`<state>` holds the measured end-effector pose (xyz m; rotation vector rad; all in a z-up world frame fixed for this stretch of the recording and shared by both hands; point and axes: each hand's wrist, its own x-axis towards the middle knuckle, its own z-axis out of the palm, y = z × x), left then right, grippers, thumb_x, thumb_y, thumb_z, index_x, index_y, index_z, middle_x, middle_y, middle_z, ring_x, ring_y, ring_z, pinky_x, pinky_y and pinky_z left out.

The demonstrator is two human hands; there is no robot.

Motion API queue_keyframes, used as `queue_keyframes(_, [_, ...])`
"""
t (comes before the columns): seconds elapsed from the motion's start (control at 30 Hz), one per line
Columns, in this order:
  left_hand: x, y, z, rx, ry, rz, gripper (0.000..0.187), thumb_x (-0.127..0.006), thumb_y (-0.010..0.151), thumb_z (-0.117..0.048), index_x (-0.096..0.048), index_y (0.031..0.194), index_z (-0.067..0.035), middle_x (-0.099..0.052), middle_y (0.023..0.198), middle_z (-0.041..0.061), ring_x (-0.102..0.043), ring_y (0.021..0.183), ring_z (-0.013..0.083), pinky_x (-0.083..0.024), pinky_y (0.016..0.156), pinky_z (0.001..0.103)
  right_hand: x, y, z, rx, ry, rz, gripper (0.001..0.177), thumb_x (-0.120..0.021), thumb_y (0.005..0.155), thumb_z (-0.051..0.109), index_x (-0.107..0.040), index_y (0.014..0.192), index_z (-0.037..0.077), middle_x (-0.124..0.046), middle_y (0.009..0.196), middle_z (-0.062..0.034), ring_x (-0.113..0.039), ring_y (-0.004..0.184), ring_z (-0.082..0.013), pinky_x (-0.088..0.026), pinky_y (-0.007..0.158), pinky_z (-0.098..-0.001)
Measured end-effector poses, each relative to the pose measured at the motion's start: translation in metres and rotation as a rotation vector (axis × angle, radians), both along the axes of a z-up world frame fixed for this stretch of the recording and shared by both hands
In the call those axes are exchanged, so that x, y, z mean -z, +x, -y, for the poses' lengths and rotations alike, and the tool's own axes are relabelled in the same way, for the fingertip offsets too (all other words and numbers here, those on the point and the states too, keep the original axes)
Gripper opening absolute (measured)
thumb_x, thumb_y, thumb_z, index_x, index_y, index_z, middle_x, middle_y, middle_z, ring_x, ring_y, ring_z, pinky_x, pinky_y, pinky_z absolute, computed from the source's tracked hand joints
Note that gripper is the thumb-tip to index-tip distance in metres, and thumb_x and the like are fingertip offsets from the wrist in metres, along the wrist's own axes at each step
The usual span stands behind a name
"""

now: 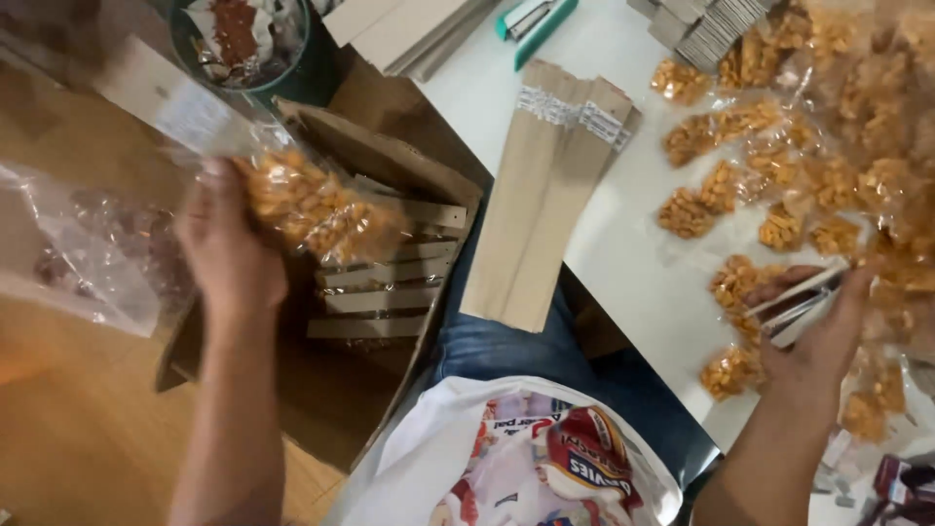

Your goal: Attaching cardboard labels to small plastic bags filled with nuts using a handheld stapler at a packaging station.

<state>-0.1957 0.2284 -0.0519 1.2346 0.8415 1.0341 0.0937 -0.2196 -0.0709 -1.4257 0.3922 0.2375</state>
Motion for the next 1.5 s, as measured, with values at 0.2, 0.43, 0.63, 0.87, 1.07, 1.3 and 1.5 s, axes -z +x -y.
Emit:
queue_keyframes(0.2, [0.165, 0.050, -0.032, 0.068, -0.109, -0.256, 0.041, -0.054, 0.101, -0.049, -0.073, 0.092, -0.013, -0.071, 0.082, 0.001, -0.065, 0.074, 0.0083, -0.053, 0.063, 0.025, -0.008, -0.018, -0.005, -0.040, -0.197, -0.022, 0.061, -0.040, 0.103, 0.072, -0.063, 0.084, 0.019, -0.063, 0.073, 0.0018, -0.065, 0.063, -0.0175, -0.058, 0.067, -0.0297])
queue_keyframes(0.43, [0.079, 0.101, 0.004, 0.356, -0.344, 0.107, 0.046, -0.049, 0.102, -0.043, -0.069, 0.100, -0.002, -0.075, 0.090, 0.014, -0.077, 0.083, 0.0238, -0.068, 0.075, 0.035, 0.013, -0.027, 0.043, -0.014, -0.393, 0.221, 0.026, -0.068, 0.112, 0.037, -0.054, 0.113, 0.014, -0.069, 0.096, -0.0038, -0.066, 0.071, -0.0120, -0.061, 0.064, -0.0307])
queue_keyframes(0.63, [0.030, 0.111, 0.063, 0.512, 0.189, -0.427, 0.039, -0.045, 0.114, -0.030, -0.070, 0.099, -0.005, -0.070, 0.084, 0.003, -0.065, 0.082, 0.0100, -0.054, 0.079, 0.028, 0.078, -0.068, 0.172, -0.130, -1.325, 0.373, 0.029, -0.081, 0.100, 0.028, -0.062, 0.105, 0.007, -0.060, 0.096, -0.0137, -0.057, 0.091, -0.0306, -0.042, 0.082, -0.0439])
queue_keyframes(0.87, [0.054, 0.107, 0.164, 0.685, 1.123, -0.656, 0.037, -0.066, 0.099, -0.031, -0.069, 0.125, -0.005, -0.064, 0.107, 0.015, -0.060, 0.097, 0.0330, -0.050, 0.083, 0.043, 0.071, -0.120, 0.109, -0.223, -1.294, 0.619, 0.058, -0.071, 0.072, -0.004, -0.066, 0.128, 0.010, -0.046, 0.139, -0.0210, -0.046, 0.135, -0.0408, -0.041, 0.116, -0.0492])
queue_keyframes(1.07, [0.057, 0.105, 0.189, 0.561, 1.437, -1.029, 0.078, -0.059, 0.086, -0.076, -0.060, 0.140, -0.020, -0.062, 0.121, 0.011, -0.058, 0.099, 0.0278, -0.051, 0.075, 0.039, 0.076, -0.044, 0.052, -0.326, -1.375, 0.863, 0.076, -0.073, 0.073, 0.001, -0.059, 0.146, 0.016, -0.057, 0.127, -0.0175, -0.050, 0.126, -0.0438, -0.042, 0.106, -0.0568])
queue_keyframes(1.3, [0.053, 0.106, 0.195, 0.669, 1.318, -1.164, 0.076, -0.065, 0.088, -0.065, -0.053, 0.146, -0.018, -0.060, 0.109, 0.012, -0.060, 0.091, 0.0273, -0.056, 0.071, 0.040, 0.041, 0.031, 0.033, -0.270, -0.653, 0.780, 0.021, -0.066, 0.104, 0.022, -0.065, 0.123, 0.014, -0.068, 0.127, -0.0080, -0.066, 0.117, -0.0272, -0.055, 0.097, -0.0392])
queue_keyframes(1.5, [0.058, 0.102, 0.191, 0.764, 1.005, -1.008, 0.068, -0.067, 0.092, -0.048, -0.053, 0.146, -0.010, -0.066, 0.112, 0.009, -0.062, 0.100, 0.0266, -0.055, 0.084, 0.041, 0.069, -0.014, 0.065, -0.061, -1.103, 0.123, 0.038, -0.062, 0.095, 0.058, -0.069, 0.101, 0.021, -0.072, 0.076, -0.0096, -0.070, 0.072, -0.0331, -0.049, 0.063, -0.0481])
